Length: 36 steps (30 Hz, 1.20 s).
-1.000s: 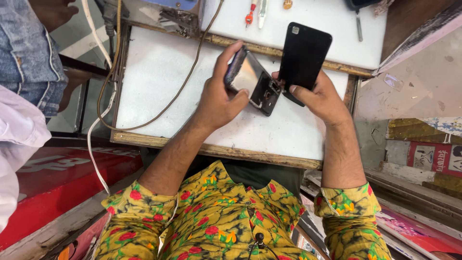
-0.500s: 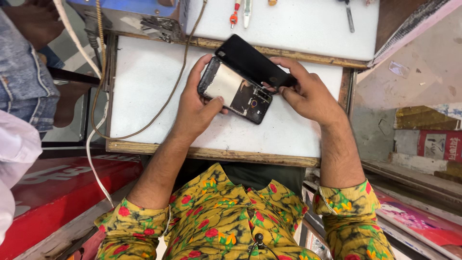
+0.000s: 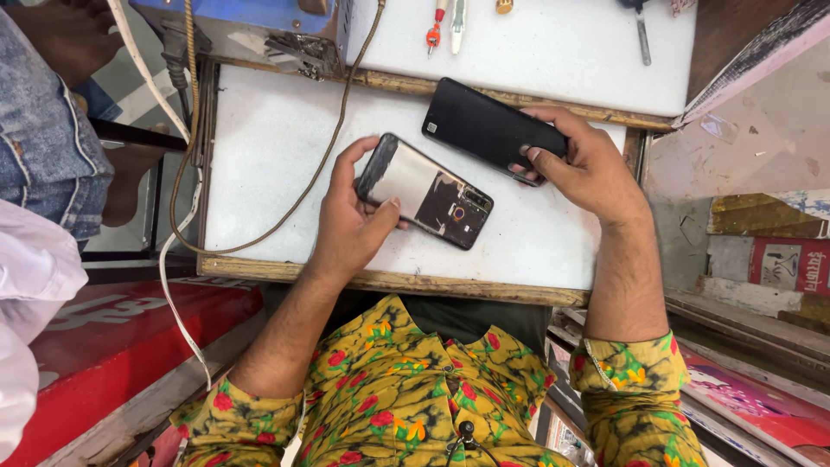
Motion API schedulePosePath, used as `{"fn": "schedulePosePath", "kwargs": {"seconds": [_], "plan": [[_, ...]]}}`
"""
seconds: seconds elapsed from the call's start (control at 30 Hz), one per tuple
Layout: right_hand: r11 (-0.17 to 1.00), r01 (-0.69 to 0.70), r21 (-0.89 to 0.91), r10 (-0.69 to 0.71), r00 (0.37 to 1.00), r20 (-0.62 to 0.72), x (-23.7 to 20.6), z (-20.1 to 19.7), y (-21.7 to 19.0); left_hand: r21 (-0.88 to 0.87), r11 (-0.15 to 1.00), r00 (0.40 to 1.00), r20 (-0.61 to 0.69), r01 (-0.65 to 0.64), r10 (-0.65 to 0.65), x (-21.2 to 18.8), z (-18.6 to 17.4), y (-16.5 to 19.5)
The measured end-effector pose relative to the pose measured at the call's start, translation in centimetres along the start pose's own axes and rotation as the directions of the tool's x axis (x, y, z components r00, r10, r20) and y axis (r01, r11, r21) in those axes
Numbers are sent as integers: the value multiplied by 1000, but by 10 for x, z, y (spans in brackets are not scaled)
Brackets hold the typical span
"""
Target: The person removes the back cover of a smartphone and uses a red-handled screwdriver to unscrew and remove internal components. The person then reassembles the phone by placing the back cover back on.
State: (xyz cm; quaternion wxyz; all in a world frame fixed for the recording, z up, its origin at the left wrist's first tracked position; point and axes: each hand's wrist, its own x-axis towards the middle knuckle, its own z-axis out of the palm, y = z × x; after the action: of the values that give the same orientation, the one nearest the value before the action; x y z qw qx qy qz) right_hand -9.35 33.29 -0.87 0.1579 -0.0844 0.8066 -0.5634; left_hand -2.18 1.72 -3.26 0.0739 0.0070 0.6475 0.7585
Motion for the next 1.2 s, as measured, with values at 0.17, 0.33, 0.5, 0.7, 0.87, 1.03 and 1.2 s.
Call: {"fn": "schedulePosePath", "kwargs": {"seconds": [0.17,0.33,0.5,0.7,0.87,1.03,1.2], "plan": [[921,-81,-381,44,993,-105,2,1,-4,439,895,994,-105,71,-27,-15,-4,6],[826,-12,-564,-41,996,-80,4,5,-11,812,569,977,10,-132,213,-20,-2,13],[751,125,-648,-211,976,-57,3,11,-16,937,336,995,80,-96,61,-15,11,19],[773,-37,-634,-186,942,-281,8,21,-20,982,136,990,139,-133,-37,9,22,46],[676,-185,-713,-225,870,-439,8,23,-20,976,153,962,111,-152,250,60,22,64],[698,-31,-715,-264,918,-297,8,21,-20,946,123,839,199,-299,507,122,30,71],[699,297,-650,-280,951,132,8,35,-34,959,-53,826,267,-278,496,156,47,65]]}}
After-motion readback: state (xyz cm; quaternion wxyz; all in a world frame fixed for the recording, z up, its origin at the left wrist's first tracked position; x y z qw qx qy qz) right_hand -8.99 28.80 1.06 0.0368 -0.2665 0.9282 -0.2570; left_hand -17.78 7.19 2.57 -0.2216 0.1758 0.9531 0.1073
